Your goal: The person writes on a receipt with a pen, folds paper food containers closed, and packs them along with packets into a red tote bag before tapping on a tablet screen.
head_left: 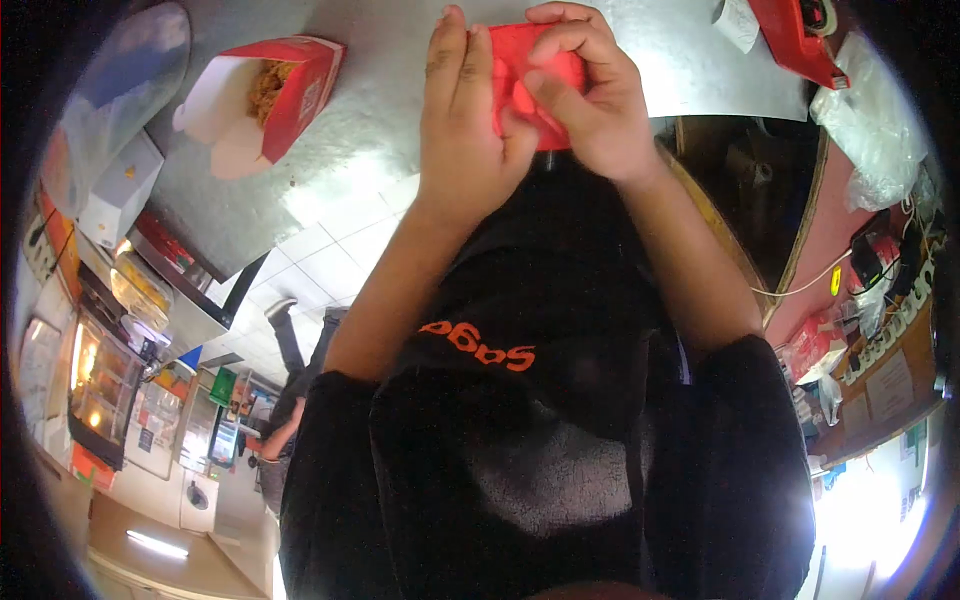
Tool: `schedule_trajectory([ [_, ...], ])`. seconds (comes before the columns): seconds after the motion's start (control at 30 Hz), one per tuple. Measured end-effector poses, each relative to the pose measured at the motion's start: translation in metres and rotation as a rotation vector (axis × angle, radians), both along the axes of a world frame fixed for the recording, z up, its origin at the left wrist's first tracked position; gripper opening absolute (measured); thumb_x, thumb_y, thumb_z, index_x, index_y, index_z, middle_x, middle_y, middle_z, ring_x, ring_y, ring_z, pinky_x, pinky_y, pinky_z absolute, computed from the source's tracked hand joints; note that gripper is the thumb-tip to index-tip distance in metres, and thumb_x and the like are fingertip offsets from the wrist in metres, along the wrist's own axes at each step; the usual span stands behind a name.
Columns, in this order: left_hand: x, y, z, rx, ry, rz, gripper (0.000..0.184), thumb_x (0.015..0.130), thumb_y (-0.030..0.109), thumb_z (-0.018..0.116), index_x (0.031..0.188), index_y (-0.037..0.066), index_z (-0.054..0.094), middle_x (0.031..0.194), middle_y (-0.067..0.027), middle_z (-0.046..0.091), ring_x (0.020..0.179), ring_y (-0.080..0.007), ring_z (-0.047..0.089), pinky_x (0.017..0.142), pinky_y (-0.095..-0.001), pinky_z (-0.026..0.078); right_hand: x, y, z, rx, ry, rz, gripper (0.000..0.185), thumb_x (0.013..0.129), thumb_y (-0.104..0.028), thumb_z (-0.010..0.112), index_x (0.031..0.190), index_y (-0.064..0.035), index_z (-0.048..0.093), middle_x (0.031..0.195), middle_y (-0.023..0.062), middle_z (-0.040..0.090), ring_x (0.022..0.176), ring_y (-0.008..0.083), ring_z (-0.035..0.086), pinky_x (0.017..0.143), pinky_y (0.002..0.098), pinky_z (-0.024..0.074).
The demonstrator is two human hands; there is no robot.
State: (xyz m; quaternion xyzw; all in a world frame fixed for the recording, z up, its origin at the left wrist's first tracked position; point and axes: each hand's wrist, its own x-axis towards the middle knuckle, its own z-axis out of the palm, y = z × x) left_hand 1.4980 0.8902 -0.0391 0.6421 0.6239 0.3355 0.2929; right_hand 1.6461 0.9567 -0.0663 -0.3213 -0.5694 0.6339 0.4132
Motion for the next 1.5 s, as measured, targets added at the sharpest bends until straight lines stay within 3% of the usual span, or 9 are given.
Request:
schedule_trajectory([
  [0.03,-0.001,0.001,-0.004,-0.013,-0.003,-0.004,0.079,0.088,0.043,0.063,0.143,-0.006,0.036,0.153,-0.035,0.018,0.141,-0.0513,0.021,0.114,-0.0576,0.017,0.001,0.002,0.001,0.034,0.004,0.02,0.02,0.084,0.002,0.063,0.1,-0.0091,0.057,0.118,0.0127,0.045,0.121,0.0253,0.042,0.103,0.0396,0.0322],
  [0.1,-0.004,0.001,-0.011,0.024,0.04,-0.05,0.079,0.096,0.038,0.05,0.144,-0.016,0.019,0.153,-0.0365,0.016,0.142,-0.0498,0.02,0.117,-0.0511,0.018,0.001,0.0,0.004,0.054,0.004,0.037,0.021,0.084,0.002,0.063,0.1,-0.0085,0.057,0.117,0.0127,0.046,0.121,0.0263,0.042,0.102,0.0391,0.0329],
  [0.33,-0.008,0.001,-0.015,0.09,-0.035,-0.066,0.077,0.098,0.042,0.046,0.147,-0.012,0.019,0.153,-0.0347,0.019,0.143,-0.0481,0.02,0.116,-0.0533,0.018,-0.007,-0.003,0.011,0.122,-0.134,-0.038,0.022,0.082,0.003,0.064,0.1,-0.0067,0.057,0.117,0.0165,0.047,0.119,0.0283,0.045,0.099,0.0383,0.0375],
  [0.6,-0.002,0.0,-0.011,0.073,0.038,-0.056,0.069,0.091,0.01,0.056,0.147,-0.01,0.021,0.152,-0.0335,0.022,0.142,-0.0483,0.022,0.116,-0.0525,0.018,-0.011,-0.005,0.015,0.129,-0.242,-0.072,0.022,0.081,0.004,0.064,0.099,-0.0063,0.056,0.118,0.0194,0.045,0.117,0.031,0.047,0.099,0.0397,0.0393],
  [1.0,-0.003,0.002,-0.022,0.145,0.007,-0.028,0.065,0.095,0.018,0.053,0.147,-0.008,0.024,0.152,-0.0313,0.024,0.143,-0.0464,0.021,0.116,-0.0536,0.016,-0.008,-0.003,0.016,0.195,-0.219,-0.041,0.023,0.079,0.004,0.062,0.098,-0.0059,0.054,0.113,0.0194,0.047,0.114,0.0317,0.048,0.095,0.0399,0.0417],
  [1.33,-0.001,0.006,-0.009,0.046,0.035,-0.027,0.062,0.093,0.018,0.05,0.145,-0.009,0.028,0.15,-0.0308,0.027,0.14,-0.0475,0.026,0.116,-0.0537,0.017,-0.01,-0.002,0.016,0.225,-0.237,-0.085,0.022,0.075,0.004,0.064,0.092,-0.0055,0.055,0.108,0.0183,0.05,0.111,0.0319,0.051,0.092,0.0393,0.0446],
  [1.43,-0.004,0.004,-0.017,0.162,0.054,-0.081,0.063,0.093,0.019,0.051,0.145,-0.009,0.029,0.15,-0.0301,0.03,0.14,-0.0462,0.027,0.116,-0.0529,0.017,-0.006,0.002,0.018,0.195,-0.222,-0.037,0.018,0.075,0.003,0.064,0.089,-0.0048,0.055,0.104,0.0165,0.053,0.112,0.0324,0.051,0.093,0.0396,0.0442],
  [1.5,-0.001,0.002,-0.015,0.171,-0.032,-0.026,0.064,0.095,0.027,0.05,0.144,-0.009,0.029,0.149,-0.0295,0.031,0.141,-0.0434,0.027,0.116,-0.0511,0.018,0.0,0.006,0.018,0.203,-0.208,0.015,0.015,0.075,0.002,0.064,0.087,-0.0044,0.056,0.102,0.0154,0.054,0.113,0.0326,0.051,0.094,0.0399,0.0437],
])
